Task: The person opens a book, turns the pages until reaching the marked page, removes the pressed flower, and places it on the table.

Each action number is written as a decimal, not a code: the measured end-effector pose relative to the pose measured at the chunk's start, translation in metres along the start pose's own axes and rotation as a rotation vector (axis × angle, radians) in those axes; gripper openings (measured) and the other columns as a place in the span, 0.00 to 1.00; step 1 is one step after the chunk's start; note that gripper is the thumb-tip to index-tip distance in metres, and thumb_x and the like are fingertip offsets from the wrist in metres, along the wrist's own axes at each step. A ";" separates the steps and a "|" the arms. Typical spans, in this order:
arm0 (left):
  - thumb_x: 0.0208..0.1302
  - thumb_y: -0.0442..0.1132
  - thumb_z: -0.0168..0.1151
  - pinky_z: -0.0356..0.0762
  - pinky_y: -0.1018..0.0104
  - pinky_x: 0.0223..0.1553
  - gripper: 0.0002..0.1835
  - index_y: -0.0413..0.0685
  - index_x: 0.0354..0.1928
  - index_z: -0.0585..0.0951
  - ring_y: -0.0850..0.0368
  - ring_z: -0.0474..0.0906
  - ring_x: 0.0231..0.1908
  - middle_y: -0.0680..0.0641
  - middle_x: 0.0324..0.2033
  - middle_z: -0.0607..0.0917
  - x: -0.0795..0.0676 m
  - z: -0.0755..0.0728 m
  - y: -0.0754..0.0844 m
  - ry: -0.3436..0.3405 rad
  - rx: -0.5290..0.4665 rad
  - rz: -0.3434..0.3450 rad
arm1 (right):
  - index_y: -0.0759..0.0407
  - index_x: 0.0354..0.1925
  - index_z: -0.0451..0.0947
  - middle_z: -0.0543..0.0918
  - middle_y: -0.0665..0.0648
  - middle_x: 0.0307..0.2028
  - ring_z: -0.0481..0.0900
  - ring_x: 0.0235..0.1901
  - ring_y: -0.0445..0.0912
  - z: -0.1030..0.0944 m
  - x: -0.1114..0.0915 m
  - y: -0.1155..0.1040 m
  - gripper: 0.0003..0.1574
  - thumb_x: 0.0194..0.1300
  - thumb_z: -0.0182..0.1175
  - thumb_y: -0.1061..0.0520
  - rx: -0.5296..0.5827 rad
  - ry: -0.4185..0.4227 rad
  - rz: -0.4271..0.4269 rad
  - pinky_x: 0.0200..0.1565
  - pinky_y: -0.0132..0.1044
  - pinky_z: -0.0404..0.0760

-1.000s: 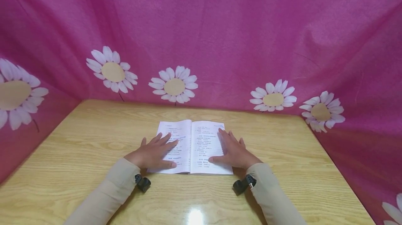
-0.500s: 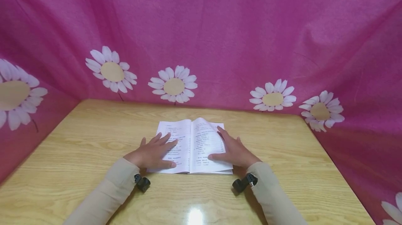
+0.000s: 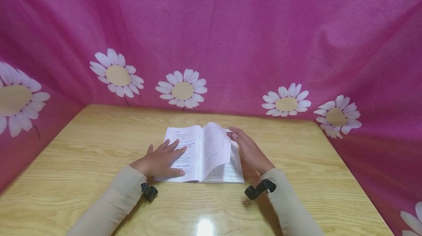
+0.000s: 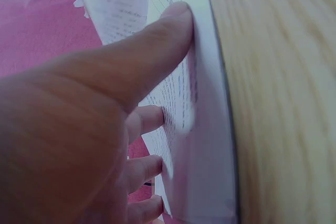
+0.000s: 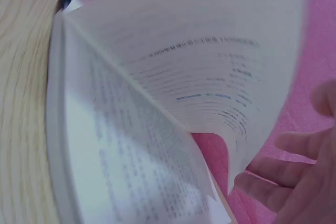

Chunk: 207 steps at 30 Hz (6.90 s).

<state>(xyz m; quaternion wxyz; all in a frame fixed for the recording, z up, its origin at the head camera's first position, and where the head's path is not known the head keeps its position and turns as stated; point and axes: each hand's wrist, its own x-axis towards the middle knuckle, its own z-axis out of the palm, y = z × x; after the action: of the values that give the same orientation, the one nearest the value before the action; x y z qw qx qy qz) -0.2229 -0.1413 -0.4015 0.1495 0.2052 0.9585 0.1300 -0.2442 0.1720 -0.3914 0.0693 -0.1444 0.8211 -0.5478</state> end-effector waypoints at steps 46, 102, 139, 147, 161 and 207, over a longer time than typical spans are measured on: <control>0.66 0.73 0.37 0.58 0.38 0.63 0.35 0.76 0.73 0.55 0.46 0.63 0.65 0.50 0.68 0.66 0.001 -0.018 -0.028 0.055 -0.743 -0.088 | 0.56 0.65 0.70 0.76 0.53 0.61 0.70 0.62 0.45 0.063 -0.013 -0.013 0.35 0.67 0.57 0.39 -0.421 -0.207 -0.303 0.67 0.47 0.61; 0.51 0.68 0.65 0.30 0.30 0.65 0.50 0.65 0.75 0.56 0.44 0.37 0.74 0.48 0.76 0.46 0.003 -0.002 -0.015 0.042 -0.171 0.088 | 0.41 0.74 0.54 0.47 0.49 0.76 0.43 0.74 0.46 0.075 -0.020 -0.008 0.45 0.66 0.41 0.24 -0.695 -0.431 -0.339 0.69 0.62 0.39; 0.48 0.67 0.68 0.26 0.28 0.63 0.52 0.64 0.74 0.58 0.42 0.36 0.74 0.47 0.76 0.48 0.005 0.001 -0.009 0.036 -0.090 0.033 | 0.50 0.77 0.44 0.42 0.55 0.76 0.37 0.75 0.51 0.000 -0.003 0.022 0.73 0.45 0.66 0.24 -0.638 -0.206 0.043 0.69 0.61 0.39; 0.47 0.67 0.68 0.26 0.28 0.63 0.52 0.65 0.74 0.58 0.42 0.36 0.74 0.48 0.76 0.48 0.004 0.003 -0.010 0.042 -0.092 0.029 | 0.47 0.77 0.42 0.40 0.53 0.76 0.37 0.75 0.52 0.000 -0.003 0.020 0.75 0.42 0.66 0.22 -0.648 -0.219 0.074 0.69 0.61 0.37; 0.48 0.67 0.68 0.26 0.28 0.63 0.52 0.65 0.74 0.57 0.42 0.35 0.74 0.48 0.76 0.48 0.004 0.003 -0.010 0.040 -0.090 0.034 | 0.48 0.77 0.45 0.44 0.56 0.76 0.38 0.74 0.58 0.004 -0.002 0.024 0.74 0.42 0.68 0.23 -0.678 -0.210 0.073 0.69 0.62 0.36; 0.49 0.66 0.68 0.25 0.29 0.63 0.51 0.65 0.74 0.58 0.42 0.36 0.74 0.48 0.76 0.48 0.004 0.001 -0.010 0.035 -0.103 0.039 | 0.44 0.75 0.48 0.68 0.53 0.67 0.65 0.65 0.53 0.006 -0.006 -0.003 0.59 0.56 0.66 0.33 -0.366 -0.072 0.021 0.68 0.61 0.49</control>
<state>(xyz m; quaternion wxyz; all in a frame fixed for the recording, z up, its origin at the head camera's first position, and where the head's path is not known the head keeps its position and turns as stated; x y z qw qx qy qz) -0.2299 -0.1484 -0.4064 0.1406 0.2135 0.9488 0.1856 -0.2364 0.1673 -0.3919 0.0769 -0.1656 0.9054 -0.3832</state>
